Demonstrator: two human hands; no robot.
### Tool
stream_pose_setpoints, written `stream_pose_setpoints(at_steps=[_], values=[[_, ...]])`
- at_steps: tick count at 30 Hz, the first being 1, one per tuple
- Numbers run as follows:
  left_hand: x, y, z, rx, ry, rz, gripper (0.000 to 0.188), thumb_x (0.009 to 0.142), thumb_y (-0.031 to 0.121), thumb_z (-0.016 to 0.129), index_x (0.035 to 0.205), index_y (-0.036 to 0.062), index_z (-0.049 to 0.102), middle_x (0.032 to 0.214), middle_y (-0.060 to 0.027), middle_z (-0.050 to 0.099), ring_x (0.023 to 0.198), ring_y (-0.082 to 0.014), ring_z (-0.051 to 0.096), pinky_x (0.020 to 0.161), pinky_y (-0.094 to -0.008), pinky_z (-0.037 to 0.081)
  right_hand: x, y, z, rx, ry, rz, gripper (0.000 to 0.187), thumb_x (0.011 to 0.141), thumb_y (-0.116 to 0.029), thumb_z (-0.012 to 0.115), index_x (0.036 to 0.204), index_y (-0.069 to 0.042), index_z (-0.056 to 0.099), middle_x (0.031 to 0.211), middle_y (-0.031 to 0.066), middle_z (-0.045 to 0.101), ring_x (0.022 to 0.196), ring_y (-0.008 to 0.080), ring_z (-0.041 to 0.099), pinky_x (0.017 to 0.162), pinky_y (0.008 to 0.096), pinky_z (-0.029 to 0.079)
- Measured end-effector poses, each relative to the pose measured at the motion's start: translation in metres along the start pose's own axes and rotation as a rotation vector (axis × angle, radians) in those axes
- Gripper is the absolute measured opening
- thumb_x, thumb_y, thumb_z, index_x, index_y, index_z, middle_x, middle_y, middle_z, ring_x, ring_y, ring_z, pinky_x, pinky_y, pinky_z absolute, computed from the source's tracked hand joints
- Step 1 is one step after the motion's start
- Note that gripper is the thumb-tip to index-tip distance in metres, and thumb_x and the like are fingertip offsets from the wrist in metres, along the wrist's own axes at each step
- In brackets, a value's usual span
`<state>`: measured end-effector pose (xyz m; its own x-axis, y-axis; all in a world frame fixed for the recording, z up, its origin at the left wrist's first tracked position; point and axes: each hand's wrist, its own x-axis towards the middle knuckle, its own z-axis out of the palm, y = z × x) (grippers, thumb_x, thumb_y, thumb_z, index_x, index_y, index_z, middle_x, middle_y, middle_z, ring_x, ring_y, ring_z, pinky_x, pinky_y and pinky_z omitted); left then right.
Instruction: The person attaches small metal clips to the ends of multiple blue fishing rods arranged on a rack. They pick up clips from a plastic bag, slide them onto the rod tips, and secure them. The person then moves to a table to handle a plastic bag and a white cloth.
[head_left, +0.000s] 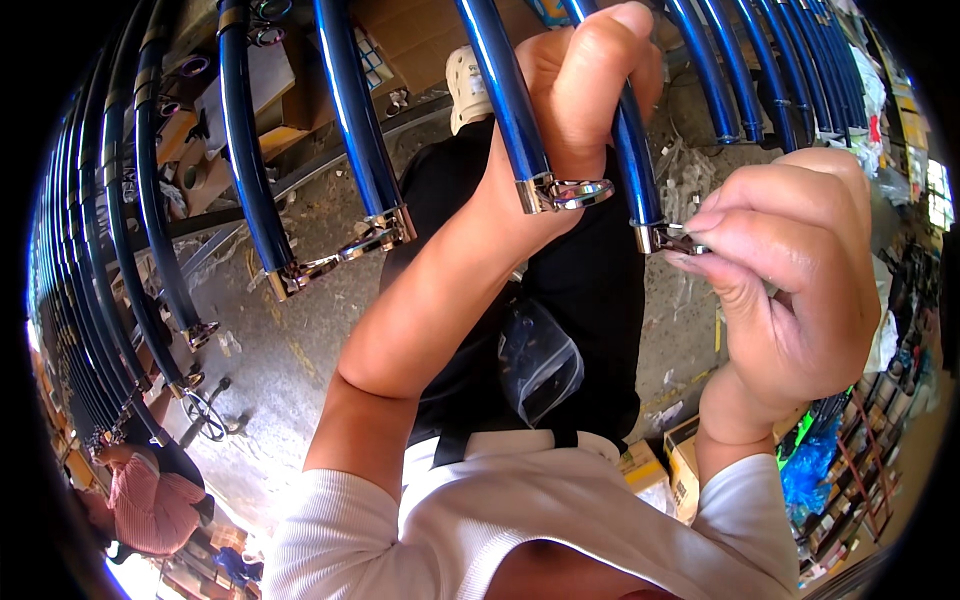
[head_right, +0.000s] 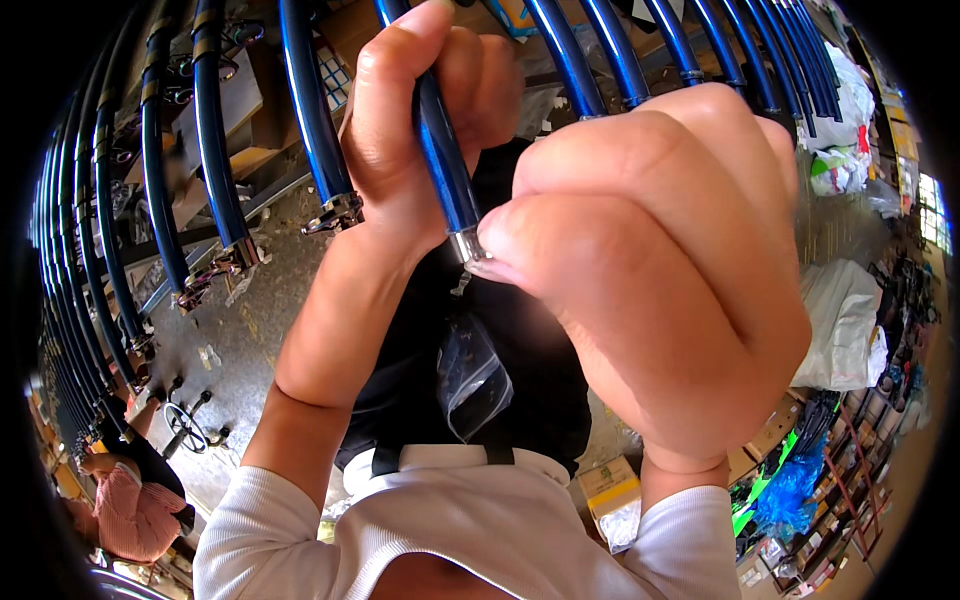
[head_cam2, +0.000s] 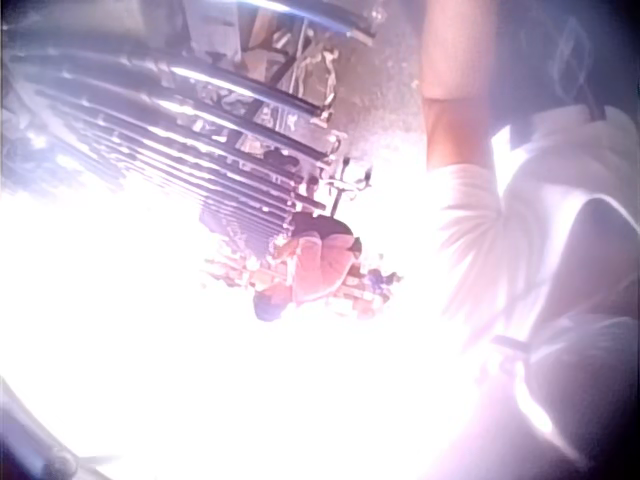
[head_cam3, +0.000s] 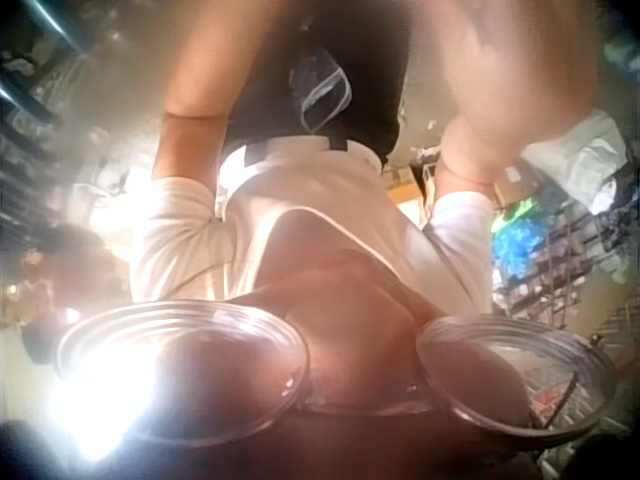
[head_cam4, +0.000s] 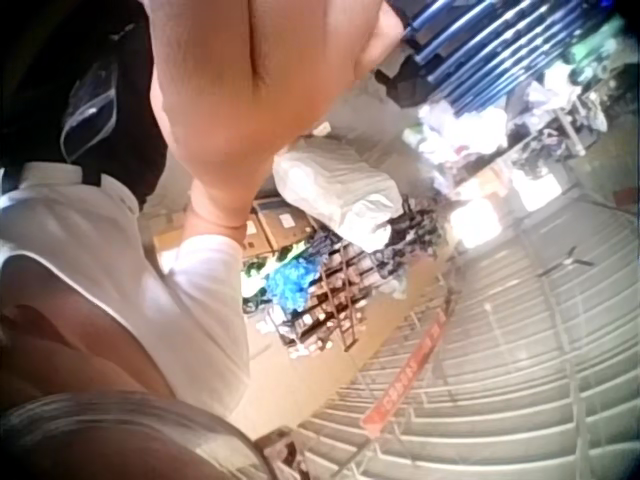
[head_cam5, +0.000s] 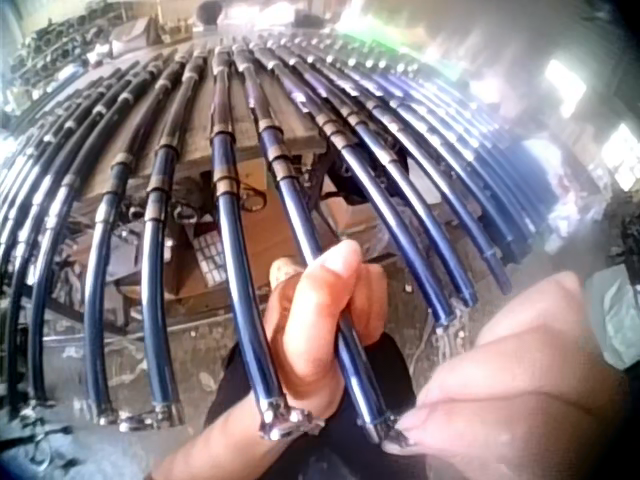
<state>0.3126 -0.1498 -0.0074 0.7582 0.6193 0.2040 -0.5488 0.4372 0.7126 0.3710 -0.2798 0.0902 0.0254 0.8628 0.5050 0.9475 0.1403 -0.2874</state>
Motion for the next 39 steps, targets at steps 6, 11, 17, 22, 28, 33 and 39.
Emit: stream_pose_setpoints(at_steps=[6, 11, 17, 22, 28, 33, 39], values=[[-0.004, 0.02, 0.008, 0.015, 0.01, -0.061, 0.05, 0.1, 0.033, 0.04, 0.056, 0.0075, 0.042, 0.051, -0.0041, 0.039, 0.05, -0.0143, 0.036, 0.053, -0.0295, 0.028, -0.003, 0.004, 0.005, 0.003, 0.033, 0.015, 0.031, 0.069, -0.019, 0.08, 0.087, -0.002, 0.062, 0.082, 0.009, 0.061, 0.074, 0.0229, 0.055, 0.067, 0.0318, 0.043], [-0.004, 0.0, 0.004, -0.019, 0.058, -0.039, 0.05, 0.1, 0.031, 0.04, 0.056, 0.0073, 0.042, 0.049, -0.0045, 0.04, 0.048, -0.0143, 0.036, 0.049, -0.0296, 0.028, -0.002, -0.006, 0.005, -0.067, 0.027, 0.141, 0.05, 0.044, -0.01, 0.088, 0.086, -0.003, 0.061, 0.089, 0.0078, 0.058, 0.082, 0.0209, 0.055, 0.07, 0.03, 0.045], [0.0, 0.003, 0.01, -0.073, 0.034, -0.047, 0.054, 0.101, 0.034, 0.037, 0.054, 0.0084, 0.04, 0.049, -0.0045, 0.039, 0.047, -0.0143, 0.034, 0.049, -0.0297, 0.027, 0.0, -0.004, 0.012, -0.054, 0.156, 0.179, 0.048, 0.047, -0.003, 0.088, 0.086, -0.004, 0.06, 0.088, 0.0041, 0.056, 0.076, 0.0156, 0.05, 0.067, 0.0267, 0.042], [0.0, 0.001, -0.005, -0.19, -0.057, -0.137, 0.059, 0.098, 0.056, 0.033, 0.067, 0.0081, 0.045, 0.061, -0.0027, 0.039, 0.054, -0.0142, 0.034, 0.053, -0.0279, 0.028, -0.008, -0.005, 0.024, 0.131, 0.252, 0.233, 0.062, 0.053, -0.007, 0.092, 0.102, -0.006, 0.054, 0.085, 0.0, 0.05, 0.071, 0.0098, 0.042, 0.062, 0.023, 0.034], [-0.034, -0.029, -0.013, -0.251, 0.115, -0.399, 0.069, 0.097, 0.063, 0.029, 0.102, 0.0013, 0.06, 0.095, -0.0121, 0.062, 0.072, -0.0216, 0.055, 0.069, -0.0301, 0.046, -0.048, -0.019, 0.033, 0.081, -0.004, 0.415, 0.036, 0.071, -0.008, 0.08, 0.101, -0.003, 0.061, 0.089, 0.0084, 0.059, 0.072, 0.0216, 0.056, 0.061, 0.0317, 0.042], [-0.057, -0.024, 0.009, -0.526, 0.083, -0.589, 0.07, 0.099, 0.057, 0.029, 0.13, -0.0027, 0.046, 0.132, -0.0227, 0.052, 0.127, -0.0359, 0.049, 0.108, -0.044, 0.039, -0.065, -0.005, 0.061, 0.034, -0.072, 0.508, 0.034, 0.071, -0.009, 0.076, 0.102, -0.008, 0.063, 0.094, 0.0072, 0.063, 0.082, 0.0294, 0.064, 0.068, 0.0381, 0.052], [-0.062, -0.019, 0.013, -0.501, 0.056, -0.72, 0.063, 0.101, 0.052, 0.032, 0.131, -0.0028, 0.042, 0.134, -0.0227, 0.05, 0.126, -0.034, 0.049, 0.106, -0.0452, 0.039, -0.066, 0.005, 0.041, 0.055, -0.185, 0.437, 0.031, 0.07, -0.011, 0.077, 0.096, -0.009, 0.061, 0.085, 0.0051, 0.063, 0.077, 0.029, 0.064, 0.065, 0.0374, 0.053]])
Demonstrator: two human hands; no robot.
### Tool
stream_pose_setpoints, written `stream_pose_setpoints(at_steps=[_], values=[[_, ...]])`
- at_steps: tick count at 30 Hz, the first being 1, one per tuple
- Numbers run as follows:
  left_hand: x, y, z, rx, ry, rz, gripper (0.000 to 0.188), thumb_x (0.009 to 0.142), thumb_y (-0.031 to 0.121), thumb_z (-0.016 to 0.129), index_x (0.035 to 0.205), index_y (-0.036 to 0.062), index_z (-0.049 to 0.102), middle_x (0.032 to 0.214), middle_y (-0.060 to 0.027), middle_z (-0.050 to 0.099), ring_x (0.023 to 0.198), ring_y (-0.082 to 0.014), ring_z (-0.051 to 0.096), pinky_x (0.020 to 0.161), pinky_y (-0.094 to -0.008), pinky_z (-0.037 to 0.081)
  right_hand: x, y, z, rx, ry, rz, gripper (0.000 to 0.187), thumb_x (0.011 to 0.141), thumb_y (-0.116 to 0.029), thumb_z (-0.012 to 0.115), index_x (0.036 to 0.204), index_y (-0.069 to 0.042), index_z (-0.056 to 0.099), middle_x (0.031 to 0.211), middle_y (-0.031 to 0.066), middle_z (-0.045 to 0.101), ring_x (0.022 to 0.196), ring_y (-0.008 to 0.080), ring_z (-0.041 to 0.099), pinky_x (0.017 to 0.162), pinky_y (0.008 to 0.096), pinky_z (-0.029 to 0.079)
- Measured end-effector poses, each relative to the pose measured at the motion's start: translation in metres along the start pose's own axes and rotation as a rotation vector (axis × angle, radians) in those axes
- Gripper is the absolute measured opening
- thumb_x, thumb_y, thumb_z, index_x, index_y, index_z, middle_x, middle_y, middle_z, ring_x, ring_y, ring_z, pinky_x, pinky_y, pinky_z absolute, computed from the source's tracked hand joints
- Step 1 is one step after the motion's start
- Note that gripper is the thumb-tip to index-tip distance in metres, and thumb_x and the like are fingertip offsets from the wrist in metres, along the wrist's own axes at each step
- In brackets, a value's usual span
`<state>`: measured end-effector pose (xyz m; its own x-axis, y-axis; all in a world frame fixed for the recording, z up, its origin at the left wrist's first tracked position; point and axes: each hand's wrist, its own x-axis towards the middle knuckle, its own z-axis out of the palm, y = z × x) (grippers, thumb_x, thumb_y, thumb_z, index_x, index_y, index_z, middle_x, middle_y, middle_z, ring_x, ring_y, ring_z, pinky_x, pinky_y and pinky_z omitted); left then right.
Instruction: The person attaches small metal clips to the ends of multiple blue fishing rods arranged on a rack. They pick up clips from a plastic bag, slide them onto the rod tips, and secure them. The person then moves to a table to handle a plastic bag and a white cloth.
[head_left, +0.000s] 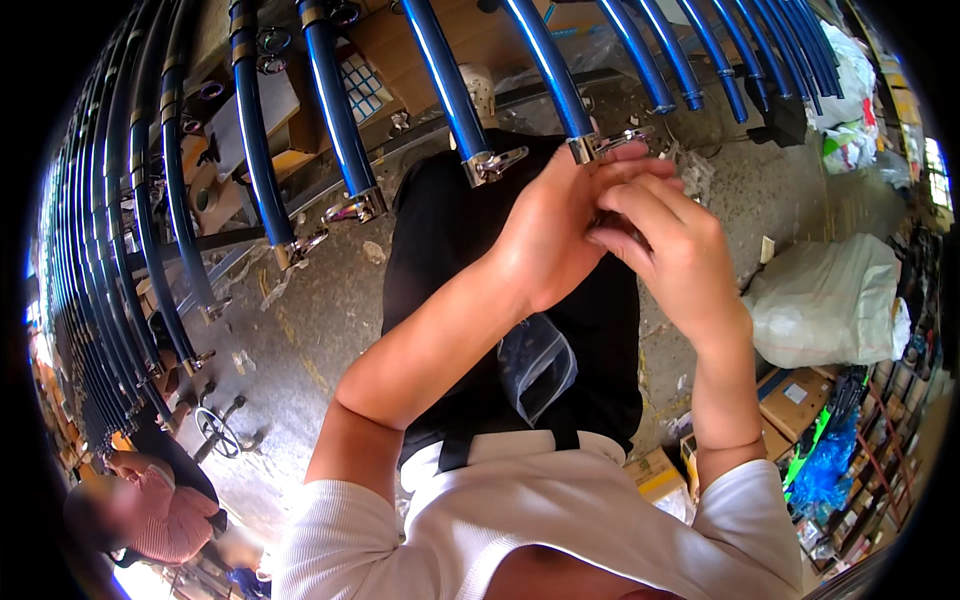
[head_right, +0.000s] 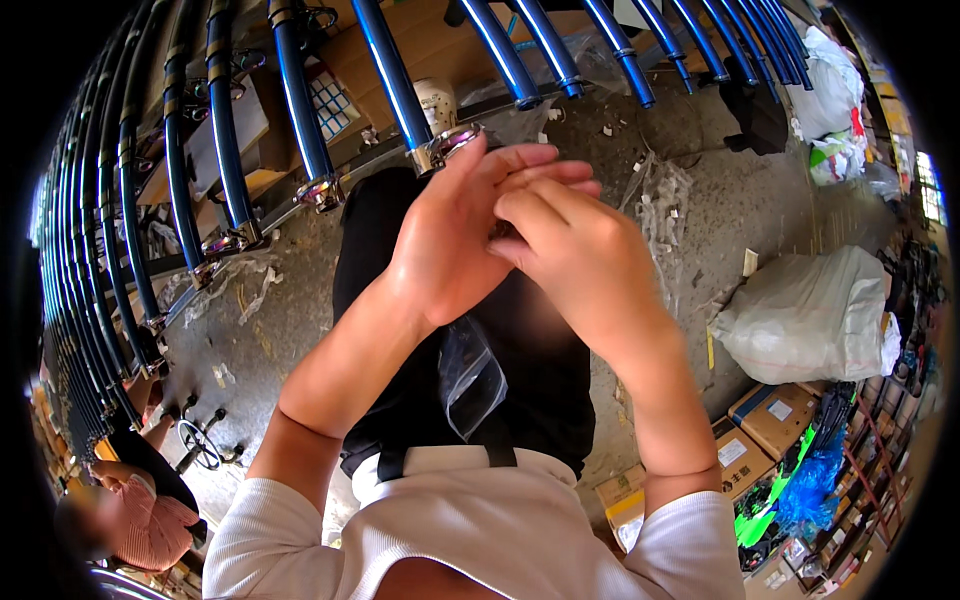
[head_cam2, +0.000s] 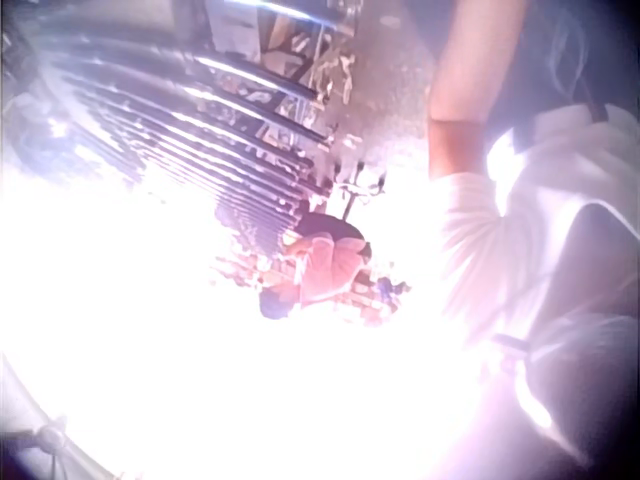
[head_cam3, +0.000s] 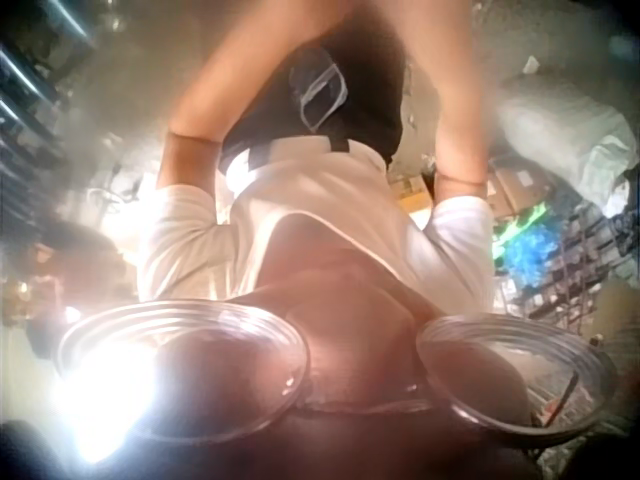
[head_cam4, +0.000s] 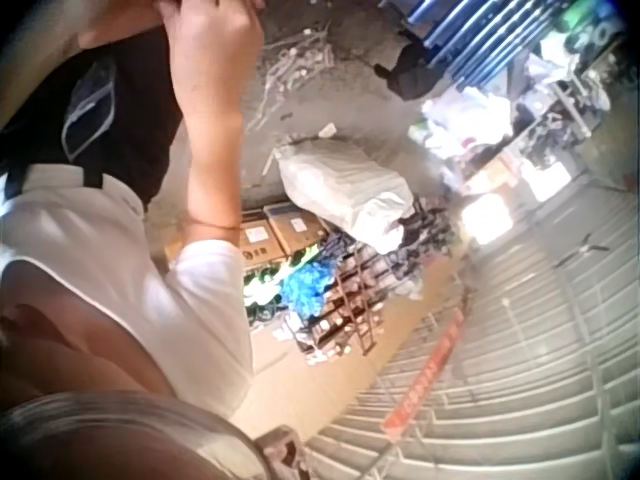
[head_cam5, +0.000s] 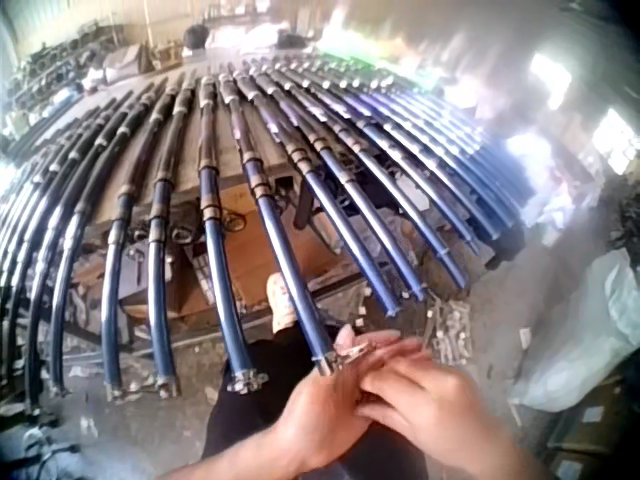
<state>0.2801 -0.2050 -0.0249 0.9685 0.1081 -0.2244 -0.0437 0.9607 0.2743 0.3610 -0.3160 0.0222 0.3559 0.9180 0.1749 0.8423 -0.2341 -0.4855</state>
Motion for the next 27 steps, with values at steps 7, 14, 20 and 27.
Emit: stream_pose_setpoints(at_steps=[7, 14, 20, 27], values=[[0.006, 0.007, 0.008, 0.199, 0.045, 0.026, 0.056, 0.101, 0.049, 0.039, 0.121, -0.0016, 0.05, 0.119, -0.0175, 0.058, 0.112, -0.0261, 0.056, 0.098, -0.04, 0.043, 0.003, 0.009, -0.02, -0.066, -0.011, -0.136, 0.028, 0.069, -0.007, 0.078, 0.091, -0.006, 0.06, 0.081, 0.0094, 0.065, 0.071, 0.0276, 0.065, 0.062, 0.0345, 0.053], [0.06, 0.045, 0.004, 0.383, -0.011, 0.495, 0.048, 0.098, 0.054, 0.046, 0.08, 0.0102, 0.052, 0.072, 0.0008, 0.046, 0.066, -0.0113, 0.043, 0.064, -0.0275, 0.036, 0.014, -0.005, -0.064, 0.253, 0.198, -0.126, 0.015, 0.075, 0.006, 0.072, 0.085, 0.003, 0.061, 0.088, 0.0171, 0.063, 0.075, 0.0223, 0.063, 0.063, 0.0275, 0.05], [0.076, 0.065, 0.049, 0.345, 0.158, 0.534, 0.056, 0.102, 0.045, 0.032, 0.062, 0.008, 0.045, 0.057, -0.0028, 0.04, 0.055, -0.0153, 0.037, 0.059, -0.0284, 0.032, 0.043, -0.004, -0.074, 0.011, 0.19, -0.277, 0.018, 0.071, -0.003, 0.076, 0.082, 0.002, 0.063, 0.084, 0.0123, 0.058, 0.075, 0.0203, 0.055, 0.063, 0.027, 0.044], [0.068, 0.063, 0.031, 0.915, 0.25, 0.672, 0.052, 0.097, 0.039, 0.044, 0.061, 0.0032, 0.054, 0.063, -0.0056, 0.053, 0.064, -0.0156, 0.049, 0.064, -0.0287, 0.036, 0.052, 0.0, -0.073, -0.028, 0.171, -0.324, 0.02, 0.068, -0.006, 0.077, 0.079, 0.001, 0.063, 0.079, 0.0095, 0.055, 0.072, 0.0193, 0.052, 0.062, 0.0272, 0.041]])
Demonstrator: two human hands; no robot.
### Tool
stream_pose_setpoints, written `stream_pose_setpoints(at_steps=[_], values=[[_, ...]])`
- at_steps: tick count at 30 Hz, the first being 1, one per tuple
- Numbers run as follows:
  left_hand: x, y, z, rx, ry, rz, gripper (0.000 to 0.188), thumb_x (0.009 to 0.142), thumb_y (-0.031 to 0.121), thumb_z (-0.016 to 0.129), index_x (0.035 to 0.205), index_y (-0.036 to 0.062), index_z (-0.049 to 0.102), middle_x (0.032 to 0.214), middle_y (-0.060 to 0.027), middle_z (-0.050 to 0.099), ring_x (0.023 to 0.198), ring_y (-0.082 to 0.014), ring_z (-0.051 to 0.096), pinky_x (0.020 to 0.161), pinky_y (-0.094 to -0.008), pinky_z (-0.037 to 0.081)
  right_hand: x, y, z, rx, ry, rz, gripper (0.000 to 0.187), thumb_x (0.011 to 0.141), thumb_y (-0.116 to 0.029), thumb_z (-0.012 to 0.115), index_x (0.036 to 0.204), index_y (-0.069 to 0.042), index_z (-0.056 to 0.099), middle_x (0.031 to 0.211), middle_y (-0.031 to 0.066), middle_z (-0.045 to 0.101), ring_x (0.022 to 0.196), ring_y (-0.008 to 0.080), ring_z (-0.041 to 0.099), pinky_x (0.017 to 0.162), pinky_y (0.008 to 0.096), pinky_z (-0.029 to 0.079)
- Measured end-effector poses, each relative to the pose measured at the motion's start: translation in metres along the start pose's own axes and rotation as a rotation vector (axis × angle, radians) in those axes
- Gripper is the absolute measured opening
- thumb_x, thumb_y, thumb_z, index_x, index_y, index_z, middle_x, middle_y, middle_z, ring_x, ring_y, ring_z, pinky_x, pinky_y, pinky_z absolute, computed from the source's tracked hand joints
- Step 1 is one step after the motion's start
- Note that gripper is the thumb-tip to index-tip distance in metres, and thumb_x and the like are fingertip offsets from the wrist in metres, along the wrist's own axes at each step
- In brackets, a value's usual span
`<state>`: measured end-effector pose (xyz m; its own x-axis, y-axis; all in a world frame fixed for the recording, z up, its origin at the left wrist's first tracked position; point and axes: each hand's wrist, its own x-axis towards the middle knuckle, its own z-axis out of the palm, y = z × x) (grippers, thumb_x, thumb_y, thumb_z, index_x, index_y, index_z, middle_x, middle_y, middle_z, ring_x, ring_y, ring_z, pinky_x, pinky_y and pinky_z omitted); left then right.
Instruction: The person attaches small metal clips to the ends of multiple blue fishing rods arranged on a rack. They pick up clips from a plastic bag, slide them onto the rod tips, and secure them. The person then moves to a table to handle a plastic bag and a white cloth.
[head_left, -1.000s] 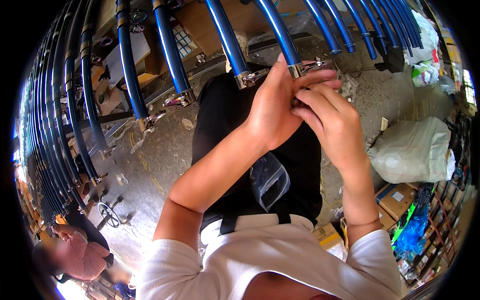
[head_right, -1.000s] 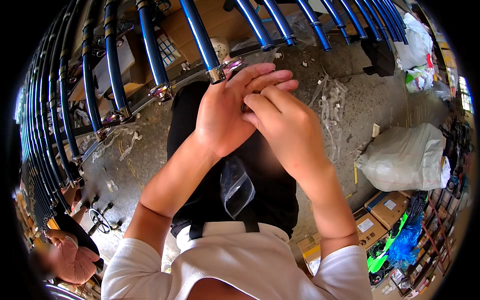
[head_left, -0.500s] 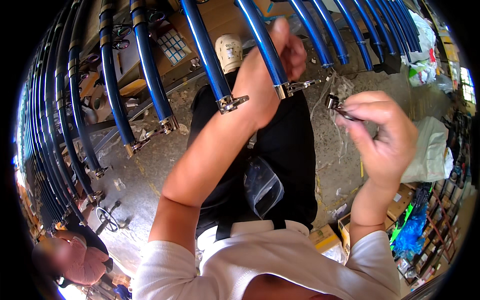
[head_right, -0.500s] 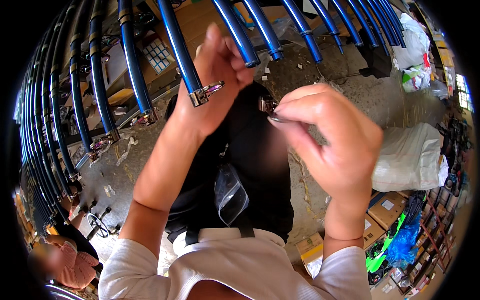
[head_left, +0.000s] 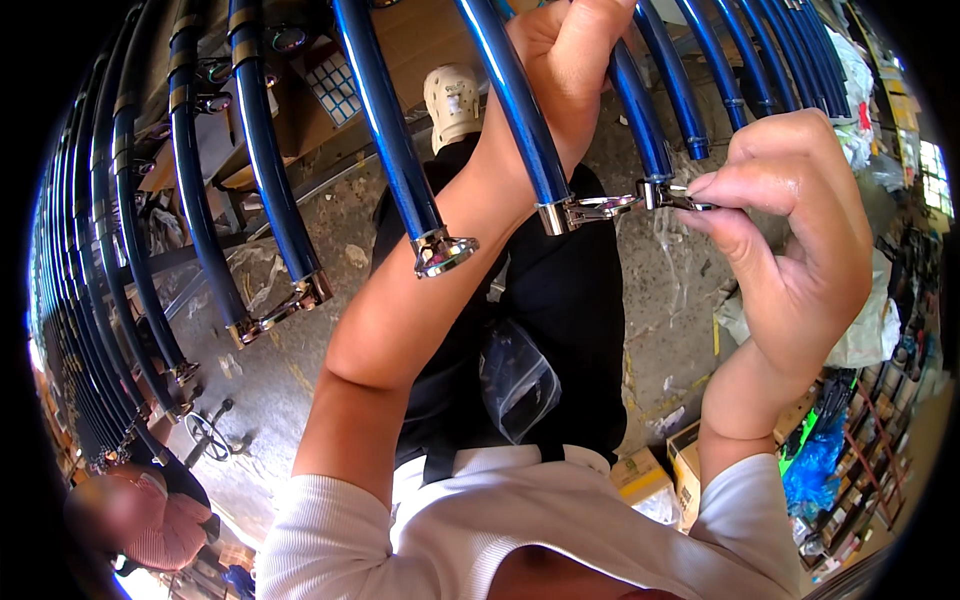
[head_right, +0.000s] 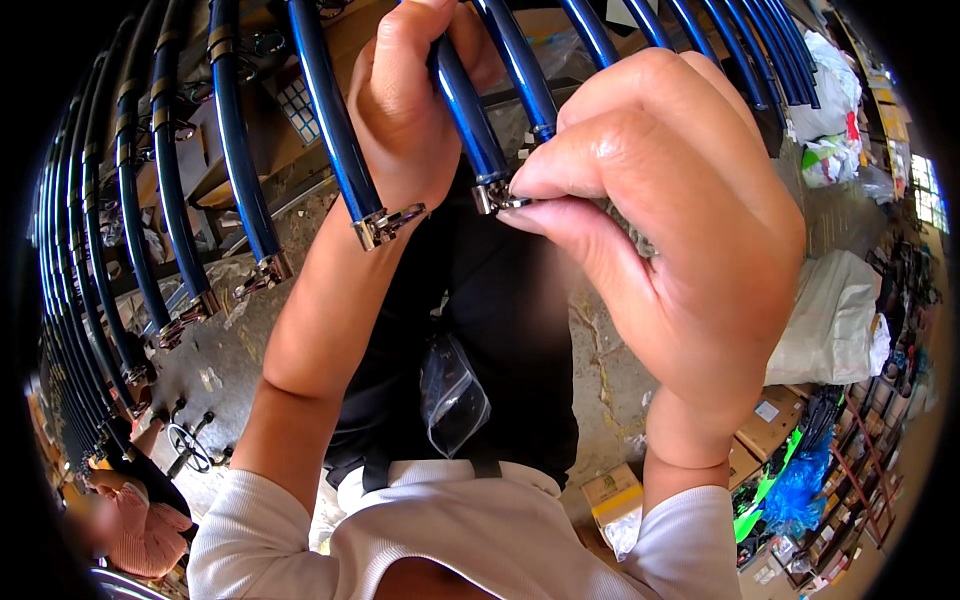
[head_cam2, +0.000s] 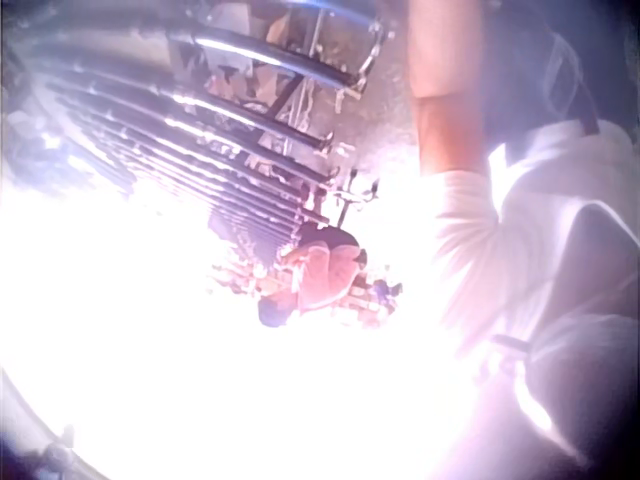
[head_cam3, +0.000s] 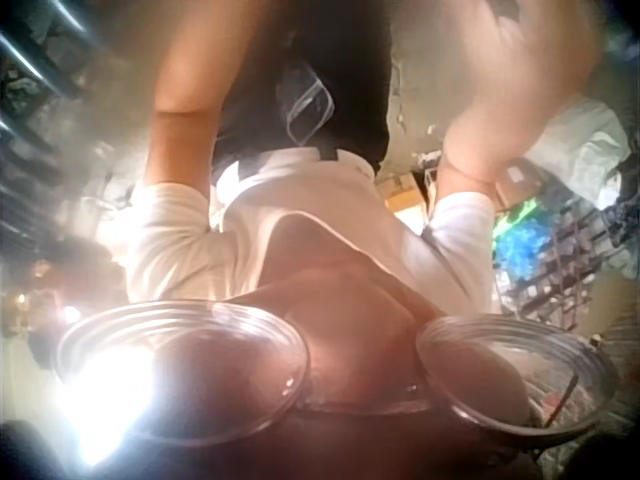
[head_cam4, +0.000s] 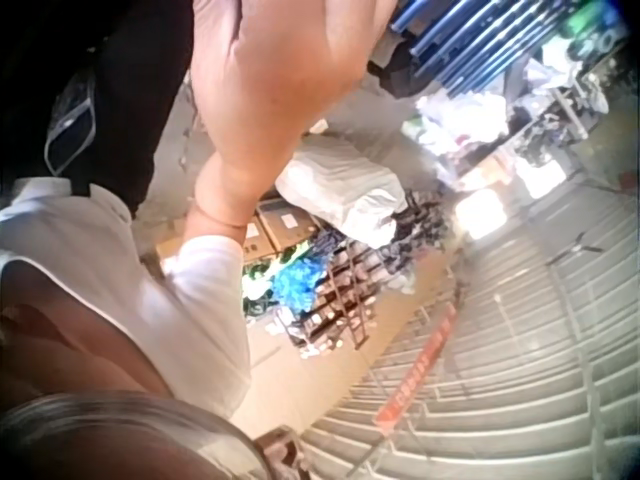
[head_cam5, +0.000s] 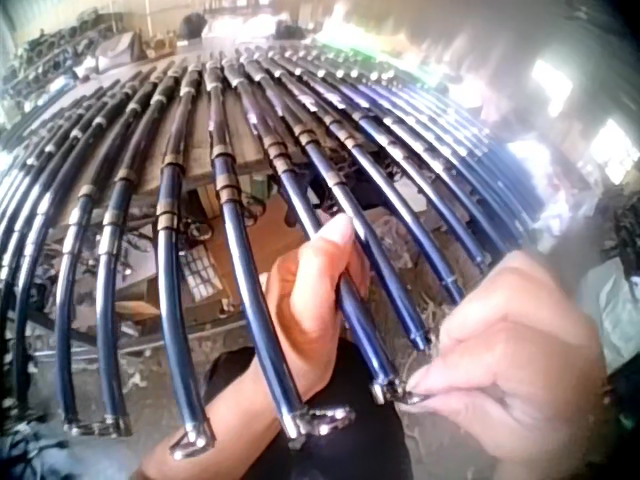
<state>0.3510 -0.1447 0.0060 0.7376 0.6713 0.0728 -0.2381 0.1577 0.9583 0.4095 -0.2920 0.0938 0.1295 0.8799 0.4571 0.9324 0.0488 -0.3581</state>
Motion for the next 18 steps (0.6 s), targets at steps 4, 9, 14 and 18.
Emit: stream_pose_setpoints(at_steps=[4, 9, 14, 18], values=[[-0.004, -0.012, -0.003, -0.141, -0.003, 0.15, 0.049, 0.096, 0.034, 0.045, 0.06, 0.0025, 0.053, 0.06, -0.0046, 0.051, 0.062, -0.0146, 0.047, 0.062, -0.0293, 0.035, -0.003, 0.003, 0.007, 0.051, 0.045, -0.065, 0.021, 0.068, -0.009, 0.077, 0.08, 0.0, 0.063, 0.078, 0.0091, 0.055, 0.071, 0.02, 0.05, 0.062, 0.0279, 0.039], [-0.012, -0.007, 0.004, -0.272, -0.024, 0.099, 0.046, 0.096, 0.031, 0.046, 0.059, 0.0035, 0.051, 0.059, -0.0042, 0.049, 0.059, -0.0145, 0.046, 0.059, -0.0296, 0.034, -0.004, 0.003, 0.005, -0.011, 0.081, -0.128, 0.023, 0.069, -0.013, 0.077, 0.083, -0.001, 0.064, 0.078, 0.0081, 0.056, 0.071, 0.0204, 0.05, 0.063, 0.0296, 0.04], [-0.013, -0.005, 0.008, -0.262, 0.031, 0.057, 0.047, 0.097, 0.03, 0.046, 0.058, 0.0038, 0.051, 0.059, -0.0046, 0.05, 0.059, -0.0144, 0.046, 0.059, -0.0301, 0.035, -0.007, -0.004, 0.005, -0.071, 0.098, -0.038, 0.037, 0.063, -0.021, 0.084, 0.087, -0.001, 0.064, 0.085, 0.0074, 0.059, 0.078, 0.0218, 0.053, 0.069, 0.0301, 0.044], [-0.016, -0.002, 0.005, -0.257, 0.039, 0.059, 0.048, 0.097, 0.03, 0.046, 0.057, 0.0035, 0.052, 0.054, -0.0049, 0.048, 0.053, -0.0148, 0.044, 0.056, -0.0306, 0.035, -0.006, -0.006, 0.011, -0.015, 0.072, 0.019, 0.055, 0.047, -0.019, 0.089, 0.092, -0.002, 0.063, 0.091, 0.0073, 0.06, 0.085, 0.0214, 0.055, 0.074, 0.0298, 0.045]])
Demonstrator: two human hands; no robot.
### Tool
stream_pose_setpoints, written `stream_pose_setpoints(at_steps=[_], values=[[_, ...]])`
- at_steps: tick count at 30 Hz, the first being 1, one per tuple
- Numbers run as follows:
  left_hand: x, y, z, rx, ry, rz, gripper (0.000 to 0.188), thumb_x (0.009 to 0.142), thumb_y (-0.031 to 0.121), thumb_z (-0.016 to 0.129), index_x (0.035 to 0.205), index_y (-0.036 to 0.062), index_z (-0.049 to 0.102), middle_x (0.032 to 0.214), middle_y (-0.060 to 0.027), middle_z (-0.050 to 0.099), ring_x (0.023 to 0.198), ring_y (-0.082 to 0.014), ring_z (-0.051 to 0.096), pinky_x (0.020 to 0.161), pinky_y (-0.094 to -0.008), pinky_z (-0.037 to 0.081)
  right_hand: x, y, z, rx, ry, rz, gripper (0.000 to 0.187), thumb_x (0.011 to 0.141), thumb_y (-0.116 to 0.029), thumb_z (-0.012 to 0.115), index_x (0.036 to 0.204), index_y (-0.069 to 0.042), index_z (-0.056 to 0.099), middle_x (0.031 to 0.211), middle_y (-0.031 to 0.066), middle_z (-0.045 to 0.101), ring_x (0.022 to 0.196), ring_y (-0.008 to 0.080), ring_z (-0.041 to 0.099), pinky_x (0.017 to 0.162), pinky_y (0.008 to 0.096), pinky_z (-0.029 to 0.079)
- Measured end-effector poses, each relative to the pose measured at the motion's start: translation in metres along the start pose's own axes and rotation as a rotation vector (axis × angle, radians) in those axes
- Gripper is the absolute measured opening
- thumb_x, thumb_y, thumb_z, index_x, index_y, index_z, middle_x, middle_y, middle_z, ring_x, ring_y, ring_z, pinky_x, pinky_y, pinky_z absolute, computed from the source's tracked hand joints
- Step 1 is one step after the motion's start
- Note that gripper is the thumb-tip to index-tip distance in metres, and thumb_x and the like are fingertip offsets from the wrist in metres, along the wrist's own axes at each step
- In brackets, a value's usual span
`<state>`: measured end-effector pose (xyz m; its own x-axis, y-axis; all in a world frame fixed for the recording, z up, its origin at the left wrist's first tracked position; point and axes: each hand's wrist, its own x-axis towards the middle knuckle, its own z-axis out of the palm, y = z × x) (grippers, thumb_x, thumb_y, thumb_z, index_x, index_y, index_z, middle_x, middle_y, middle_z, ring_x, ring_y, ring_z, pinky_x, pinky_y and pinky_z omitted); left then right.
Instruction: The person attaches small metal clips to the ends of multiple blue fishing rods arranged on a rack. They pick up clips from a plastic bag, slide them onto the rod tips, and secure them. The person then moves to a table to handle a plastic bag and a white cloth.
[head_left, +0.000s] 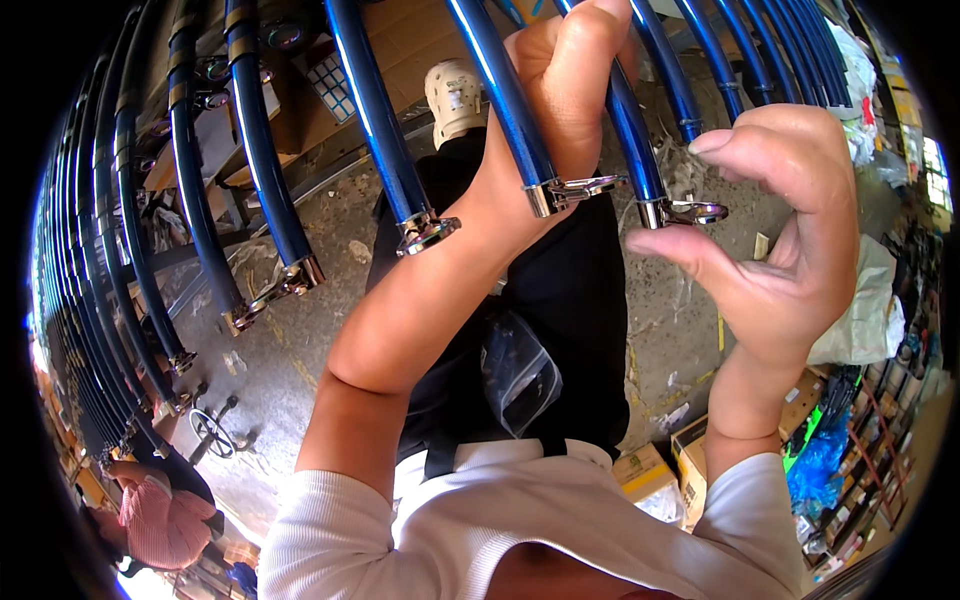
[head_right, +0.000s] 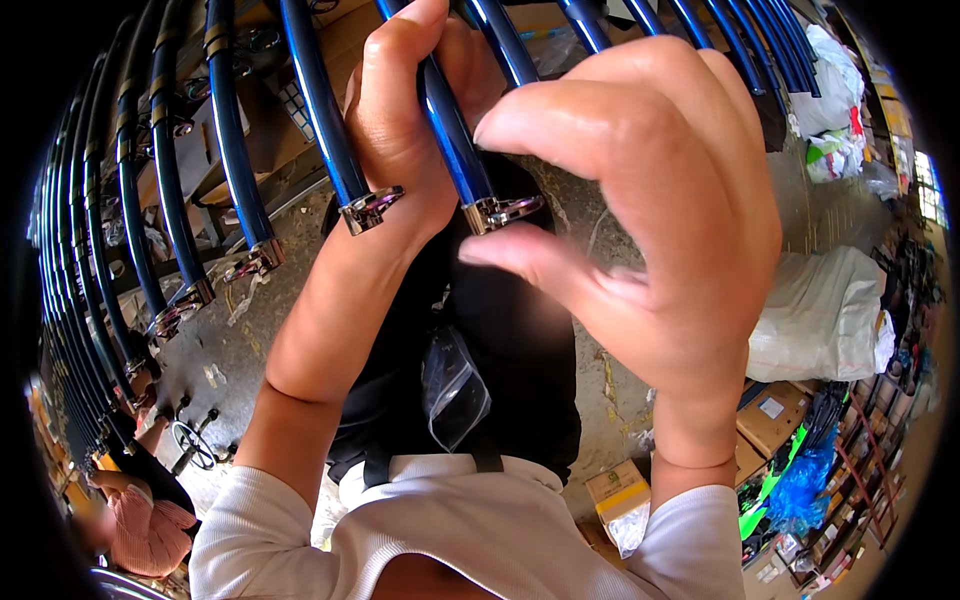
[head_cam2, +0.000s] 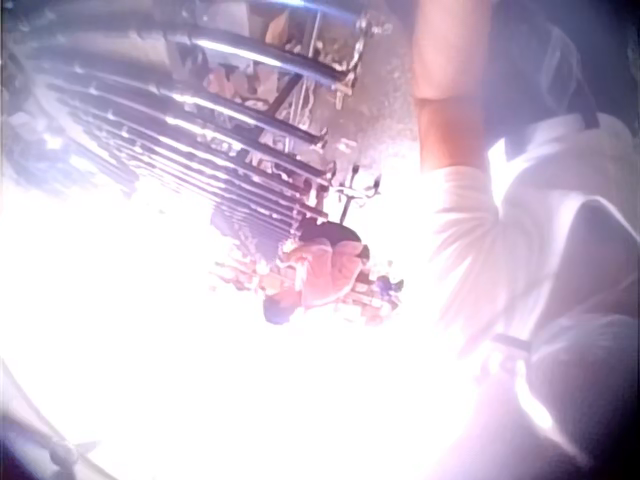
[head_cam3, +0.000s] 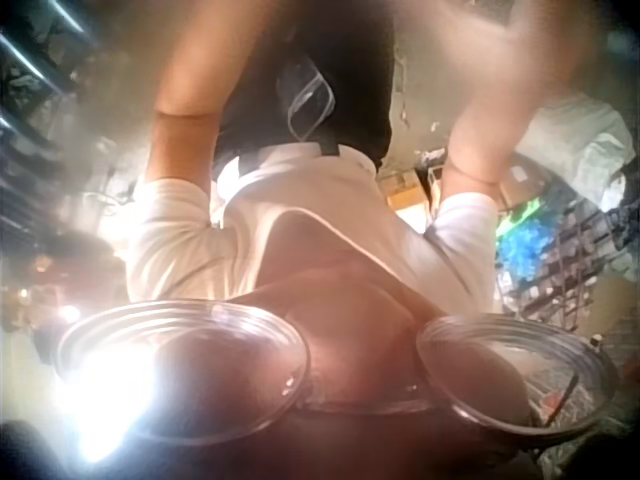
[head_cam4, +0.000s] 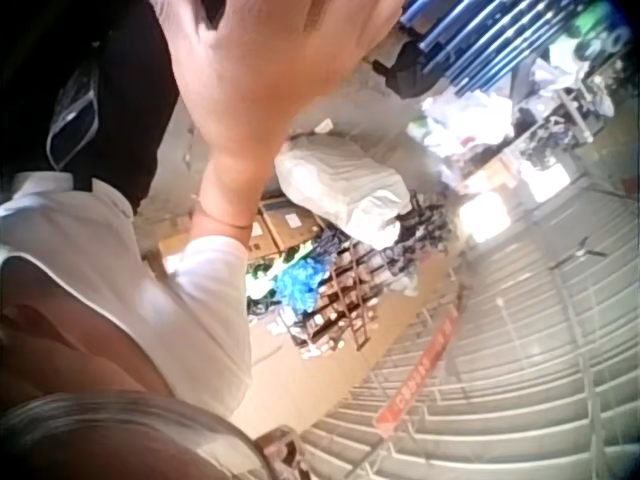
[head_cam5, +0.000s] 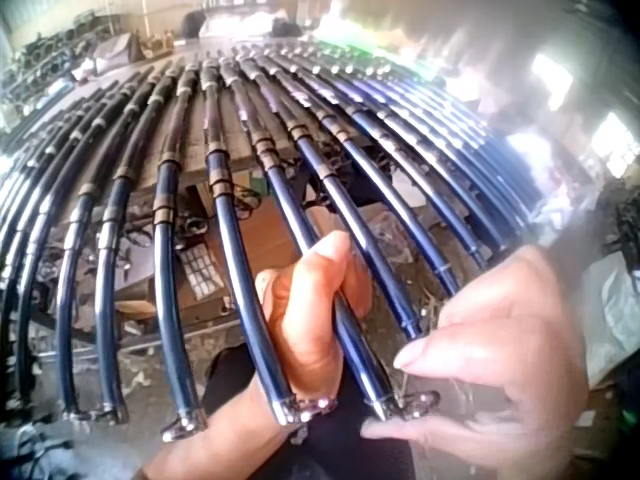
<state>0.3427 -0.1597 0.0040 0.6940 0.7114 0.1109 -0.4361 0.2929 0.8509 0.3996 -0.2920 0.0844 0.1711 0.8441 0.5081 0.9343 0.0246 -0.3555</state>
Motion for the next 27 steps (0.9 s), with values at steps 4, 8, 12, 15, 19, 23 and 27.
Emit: stream_pose_setpoints(at_steps=[4, 8, 12, 15, 19, 23, 27], values=[[-0.002, -0.001, 0.012, -0.086, 0.023, 0.028, 0.05, 0.096, 0.03, 0.047, 0.054, 0.0038, 0.05, 0.05, -0.0056, 0.047, 0.05, -0.0155, 0.043, 0.054, -0.0311, 0.035, 0.005, -0.005, -0.001, -0.111, 0.04, 0.019, 0.057, 0.042, -0.014, 0.089, 0.091, -0.003, 0.062, 0.09, 0.0051, 0.059, 0.079, 0.017, 0.052, 0.07, 0.027, 0.043], [0.001, -0.012, 0.005, -0.197, -0.05, 0.013, 0.051, 0.098, 0.032, 0.041, 0.053, 0.0076, 0.042, 0.048, -0.0039, 0.039, 0.047, -0.0155, 0.036, 0.051, -0.0319, 0.031, 0.01, 0.001, 0.002, -0.066, 0.076, -0.011, 0.058, 0.04, -0.013, 0.09, 0.092, -0.006, 0.064, 0.088, 0.0023, 0.057, 0.074, 0.0141, 0.048, 0.066, 0.0258, 0.039], [0.007, -0.01, 0.003, -0.276, -0.11, -0.028, 0.049, 0.099, 0.034, 0.038, 0.055, 0.0118, 0.036, 0.048, -0.0006, 0.031, 0.048, -0.0145, 0.03, 0.05, -0.0306, 0.025, 0.009, 0.01, 0.006, -0.12, 0.139, -0.049, 0.06, 0.043, -0.012, 0.092, 0.095, -0.007, 0.064, 0.084, -0.0009, 0.053, 0.071, 0.0118, 0.044, 0.063, 0.0235, 0.035], [0.008, -0.012, 0.003, -0.259, -0.079, -0.031, 0.051, 0.099, 0.036, 0.037, 0.053, 0.0125, 0.036, 0.048, -0.0008, 0.031, 0.048, -0.0149, 0.031, 0.051, -0.0309, 0.026, 0.007, 0.007, 0.011, -0.045, 0.18, -0.076, 0.062, 0.045, -0.013, 0.093, 0.098, -0.006, 0.062, 0.084, -0.0022, 0.053, 0.07, 0.0113, 0.042, 0.063, 0.0224, 0.034], [0.01, -0.02, 0.001, -0.228, -0.076, 0.063, 0.06, 0.1, 0.046, 0.035, 0.052, 0.0115, 0.037, 0.048, -0.0024, 0.033, 0.049, -0.0151, 0.035, 0.053, -0.0301, 0.028, -0.016, -0.007, 0.004, 0.184, 0.231, 0.07, 0.038, 0.074, -0.031, 0.08, 0.089, -0.005, 0.057, 0.078, 0.0019, 0.052, 0.066, 0.0099, 0.039, 0.056, 0.0219, 0.029], [0.008, -0.025, -0.001, -0.32, -0.124, 0.01, 0.061, 0.1, 0.048, 0.038, 0.052, 0.0109, 0.039, 0.048, -0.003, 0.035, 0.049, -0.015, 0.035, 0.052, -0.0292, 0.029, -0.041, -0.024, 0.004, 0.379, 0.109, 0.43, 0.042, 0.096, -0.037, 0.053, 0.074, -0.002, 0.055, 0.07, 0.0031, 0.051, 0.06, 0.0088, 0.04, 0.054, 0.0231, 0.029], [0.001, -0.024, -0.003, -0.269, -0.123, -0.007, 0.057, 0.099, 0.044, 0.044, 0.053, 0.0107, 0.04, 0.049, -0.003, 0.037, 0.048, -0.0147, 0.035, 0.051, -0.029, 0.028, -0.033, -0.033, 0.013, 0.45, -0.123, 0.614, 0.05, 0.099, -0.039, 0.047, 0.068, 0.0, 0.055, 0.066, 0.0027, 0.053, 0.057, 0.0077, 0.04, 0.053, 0.0237, 0.029]])
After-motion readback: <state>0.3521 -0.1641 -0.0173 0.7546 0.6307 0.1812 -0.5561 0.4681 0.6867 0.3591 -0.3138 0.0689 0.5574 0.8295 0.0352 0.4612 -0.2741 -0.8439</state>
